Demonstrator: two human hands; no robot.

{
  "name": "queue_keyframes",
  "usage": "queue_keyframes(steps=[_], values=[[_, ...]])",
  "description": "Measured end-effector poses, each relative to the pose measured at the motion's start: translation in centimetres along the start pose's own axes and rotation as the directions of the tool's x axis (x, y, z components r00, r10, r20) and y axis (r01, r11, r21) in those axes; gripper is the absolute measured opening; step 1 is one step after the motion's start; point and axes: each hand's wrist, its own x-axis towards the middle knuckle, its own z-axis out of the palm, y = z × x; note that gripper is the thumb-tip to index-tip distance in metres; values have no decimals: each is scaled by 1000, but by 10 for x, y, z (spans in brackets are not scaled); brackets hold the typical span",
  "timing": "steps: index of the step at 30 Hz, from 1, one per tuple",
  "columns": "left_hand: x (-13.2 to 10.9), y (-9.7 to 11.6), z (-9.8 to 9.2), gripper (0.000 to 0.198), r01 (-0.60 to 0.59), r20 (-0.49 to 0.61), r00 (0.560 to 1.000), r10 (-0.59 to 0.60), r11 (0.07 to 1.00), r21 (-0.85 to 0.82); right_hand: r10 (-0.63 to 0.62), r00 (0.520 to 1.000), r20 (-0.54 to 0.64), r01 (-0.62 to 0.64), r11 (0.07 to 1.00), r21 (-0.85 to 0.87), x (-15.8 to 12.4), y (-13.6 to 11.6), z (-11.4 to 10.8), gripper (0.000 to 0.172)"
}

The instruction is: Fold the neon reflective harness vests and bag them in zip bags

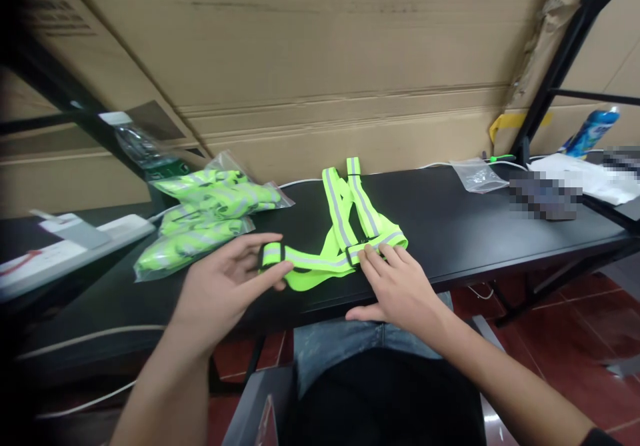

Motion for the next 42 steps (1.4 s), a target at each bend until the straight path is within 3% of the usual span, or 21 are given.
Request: queue_keyframes(steps=[3,6,10,14,17,21,25,28,30,32,38,42], values=[[16,10,25,49,-90,-20,996,88,981,-170,2,1000,-4,-2,1000,7,0,-1,0,93],[37,23,53,44,-161,60,983,175,967,-197,8,1000,-2,-8,1000,24,1,0,0,94],[65,35,93,39,-221,193,954,228,974,-59,11,1000,3,-11,999,38,2,-1,0,94],[81,34,129,31,-310,330,911,248,939,150,30,999,14,-30,999,41,4,-3,0,95],[87,24,145,28,-312,435,869,234,943,115,24,1000,15,-25,999,26,5,-3,1,95],[91,7,149,31,-249,548,807,221,968,-24,1,1000,5,-2,998,65,5,0,2,90],[89,-1,142,18,-216,626,747,225,972,-92,13,999,-35,-7,986,164,4,6,0,79],[85,-2,137,5,-256,632,733,252,963,-88,0,994,-112,32,959,281,2,16,-6,51],[83,-1,135,9,-295,628,729,271,953,-69,16,977,-212,55,944,325,2,25,-10,30],[82,-1,134,15,-324,621,731,284,945,-51,65,959,-277,24,952,305,2,34,-13,19],[83,-6,135,7,-341,560,779,281,940,2,100,989,-107,-66,957,284,3,47,-15,21],[73,-6,125,11,-431,534,772,344,902,42,73,997,-21,-63,947,314,-1,50,-15,22]])
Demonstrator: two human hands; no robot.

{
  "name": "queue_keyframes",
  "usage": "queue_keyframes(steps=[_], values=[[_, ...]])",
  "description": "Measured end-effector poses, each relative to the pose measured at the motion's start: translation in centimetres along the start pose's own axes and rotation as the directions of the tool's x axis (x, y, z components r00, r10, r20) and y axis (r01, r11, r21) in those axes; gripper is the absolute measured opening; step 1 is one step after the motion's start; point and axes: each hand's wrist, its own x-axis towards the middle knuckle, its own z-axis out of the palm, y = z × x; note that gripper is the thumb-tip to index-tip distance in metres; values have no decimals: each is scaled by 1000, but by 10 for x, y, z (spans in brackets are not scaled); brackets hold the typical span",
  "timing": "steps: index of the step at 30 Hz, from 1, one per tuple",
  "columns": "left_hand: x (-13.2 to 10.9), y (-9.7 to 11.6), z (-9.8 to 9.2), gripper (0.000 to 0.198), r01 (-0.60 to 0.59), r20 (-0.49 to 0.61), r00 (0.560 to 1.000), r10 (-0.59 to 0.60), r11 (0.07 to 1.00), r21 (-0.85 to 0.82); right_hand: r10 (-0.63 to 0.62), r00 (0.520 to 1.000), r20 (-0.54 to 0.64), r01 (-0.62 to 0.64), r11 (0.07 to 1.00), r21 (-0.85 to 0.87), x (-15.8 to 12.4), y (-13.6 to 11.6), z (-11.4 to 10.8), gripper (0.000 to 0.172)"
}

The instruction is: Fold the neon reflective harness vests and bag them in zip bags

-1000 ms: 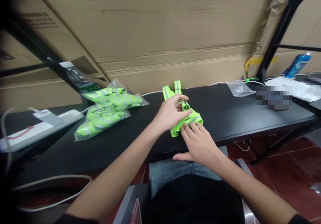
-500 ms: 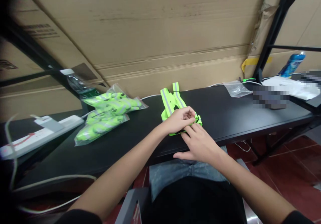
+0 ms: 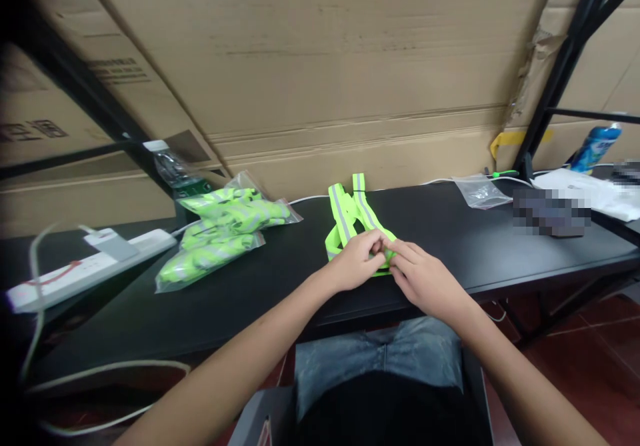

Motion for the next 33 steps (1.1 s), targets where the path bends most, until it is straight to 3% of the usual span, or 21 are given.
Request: queue_keyframes(steps=[3,5,7,9,12,18,22,24,28,33], values=[[-22,4,-11,15,-66,-106,991,83,987,148,36,998,54,-37,999,16,-2,3,-1,22],[-40,6,-19,5,-38,-232,965,123,940,338,43,997,68,-43,999,1,-1,4,-2,28],[-57,8,-27,7,119,-328,943,57,863,490,13,997,80,-11,1000,-21,1,4,-3,30],[-69,8,-31,14,305,-380,917,-122,829,469,-21,996,88,24,999,-38,3,5,-4,30],[-73,6,-31,20,390,-332,901,-280,858,334,-38,995,91,42,998,-38,4,5,-3,31],[-62,3,-18,14,274,-287,942,-175,894,355,-35,995,97,45,993,-106,-2,1,-1,40],[-65,8,-13,31,270,-269,949,-164,864,426,-46,993,111,60,990,-126,-8,4,-2,47],[-67,11,-13,44,212,-200,972,-124,832,512,-73,988,133,89,989,-115,-7,8,-4,47],[-71,14,-14,40,92,-33,995,-94,733,674,-140,974,177,149,988,-36,5,22,-13,34],[-79,16,-19,50,102,9,990,-143,748,655,-190,944,268,162,979,122,23,35,-24,32]])
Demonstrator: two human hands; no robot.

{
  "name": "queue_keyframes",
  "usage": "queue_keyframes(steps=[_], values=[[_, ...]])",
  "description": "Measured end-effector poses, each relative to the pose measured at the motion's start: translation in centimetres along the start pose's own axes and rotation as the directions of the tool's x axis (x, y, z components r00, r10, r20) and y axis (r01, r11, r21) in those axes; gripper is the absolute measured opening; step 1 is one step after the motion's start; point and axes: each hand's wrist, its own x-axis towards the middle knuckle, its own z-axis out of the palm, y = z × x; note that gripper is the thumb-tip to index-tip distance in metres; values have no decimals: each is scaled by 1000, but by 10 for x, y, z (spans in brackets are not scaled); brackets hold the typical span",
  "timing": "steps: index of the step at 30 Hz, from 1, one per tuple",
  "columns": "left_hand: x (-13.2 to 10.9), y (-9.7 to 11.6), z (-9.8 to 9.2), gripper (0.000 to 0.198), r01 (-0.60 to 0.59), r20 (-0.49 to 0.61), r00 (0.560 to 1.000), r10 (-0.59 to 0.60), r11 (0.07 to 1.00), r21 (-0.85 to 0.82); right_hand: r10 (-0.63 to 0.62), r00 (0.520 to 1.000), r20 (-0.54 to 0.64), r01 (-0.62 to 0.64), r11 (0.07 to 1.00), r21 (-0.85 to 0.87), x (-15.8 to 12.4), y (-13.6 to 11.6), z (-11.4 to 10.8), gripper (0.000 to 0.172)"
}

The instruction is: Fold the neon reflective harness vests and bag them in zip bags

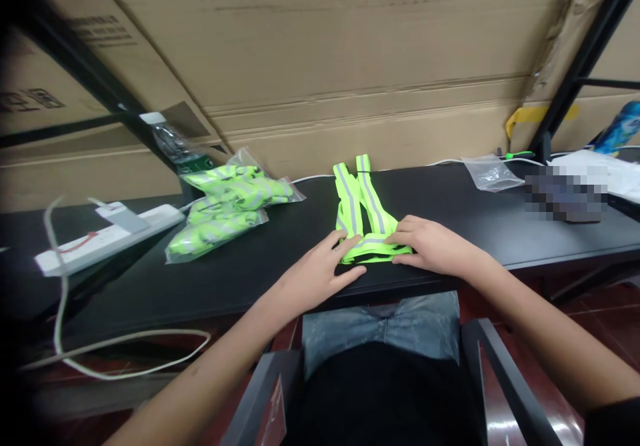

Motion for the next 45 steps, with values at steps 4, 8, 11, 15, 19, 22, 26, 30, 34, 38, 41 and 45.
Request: queue_keyframes(steps=[4,8,11,15,19,22,26,30,34,38,41,45], values=[[-17,6,1,64,4,3,1000,-4,1000,4,-18,1000,-23,19,1000,17,-8,-12,6,51],[-42,11,15,79,-111,-147,982,118,992,59,-37,994,-100,28,996,-85,-31,-39,22,54],[-56,12,25,49,-160,-243,953,181,982,105,-74,984,-162,49,987,-155,-41,-55,28,28],[-56,11,22,37,-178,-266,941,207,976,127,-119,984,-131,102,986,-132,-35,-56,18,26],[-39,8,4,36,-161,-214,962,169,985,55,-77,996,-47,77,997,-1,-16,-44,1,28],[-25,6,-10,33,-24,-119,993,20,999,-34,6,1000,-2,-6,992,125,-3,-33,-8,31],[-12,3,-15,29,98,-42,994,-103,989,-114,96,987,126,-128,952,278,16,-17,-13,33],[-5,-10,-7,30,86,-123,985,-121,963,-256,124,948,293,-246,869,429,34,-1,-13,38],[-1,-20,-1,23,98,-188,965,-183,917,-386,130,918,375,-323,795,514,48,13,-5,41],[2,-24,3,16,106,-215,952,-220,891,-442,183,924,336,-328,830,450,50,16,5,42],[3,-24,9,19,103,-196,958,-211,886,-452,230,938,259,-310,892,329,42,12,15,39],[2,-21,15,28,75,-234,963,-135,965,-251,309,949,62,-315,940,133,28,4,31,38]])
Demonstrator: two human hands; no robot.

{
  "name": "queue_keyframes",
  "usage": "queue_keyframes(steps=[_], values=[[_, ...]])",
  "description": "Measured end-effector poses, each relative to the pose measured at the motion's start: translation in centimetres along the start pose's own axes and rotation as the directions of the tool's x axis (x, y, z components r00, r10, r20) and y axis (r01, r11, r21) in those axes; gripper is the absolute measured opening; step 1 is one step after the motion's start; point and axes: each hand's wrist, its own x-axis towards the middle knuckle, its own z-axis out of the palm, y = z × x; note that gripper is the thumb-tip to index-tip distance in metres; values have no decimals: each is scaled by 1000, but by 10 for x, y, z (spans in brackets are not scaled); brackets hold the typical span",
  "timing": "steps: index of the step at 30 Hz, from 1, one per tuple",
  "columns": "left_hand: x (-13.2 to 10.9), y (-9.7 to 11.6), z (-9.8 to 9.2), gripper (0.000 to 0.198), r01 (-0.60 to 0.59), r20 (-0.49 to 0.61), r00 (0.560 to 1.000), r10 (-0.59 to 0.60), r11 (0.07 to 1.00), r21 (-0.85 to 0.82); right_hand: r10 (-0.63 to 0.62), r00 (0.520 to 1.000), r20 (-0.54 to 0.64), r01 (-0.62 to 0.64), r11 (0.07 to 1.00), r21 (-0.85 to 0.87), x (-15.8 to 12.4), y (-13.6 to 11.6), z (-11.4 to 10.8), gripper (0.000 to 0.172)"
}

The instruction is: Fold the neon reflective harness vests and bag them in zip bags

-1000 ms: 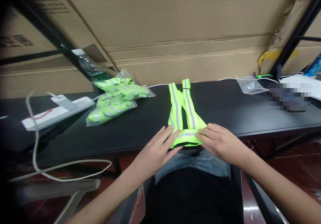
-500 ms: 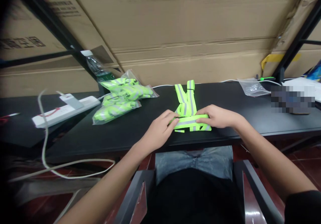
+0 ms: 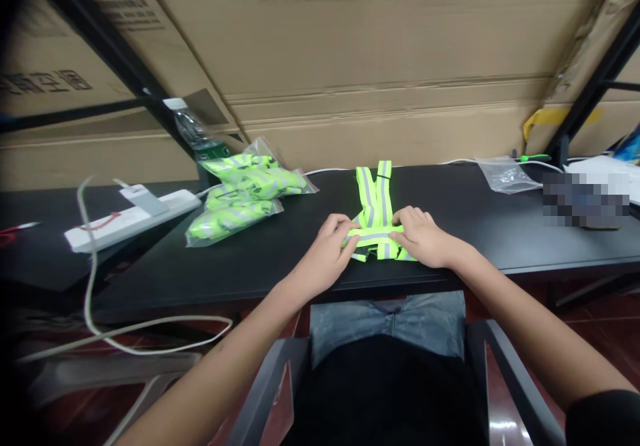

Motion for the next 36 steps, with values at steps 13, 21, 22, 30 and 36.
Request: queue_keyframes(steps=[13,21,22,30,36], values=[[-8,18,-15,71,-139,218,975,42,881,453,-187,958,-217,149,972,-181,-22,-14,3,34],[-11,19,-11,53,-172,186,977,101,893,417,-179,983,-38,180,983,31,-37,1,-2,58],[-11,19,-11,49,-172,185,977,104,897,407,-179,983,-30,180,983,36,-37,-1,-3,58],[-16,5,-19,39,-251,170,962,215,940,230,-258,966,-10,257,965,-57,-38,-20,-4,72],[-39,9,-17,44,-254,88,966,243,953,165,-311,941,-136,258,915,-309,-60,-32,18,62]])
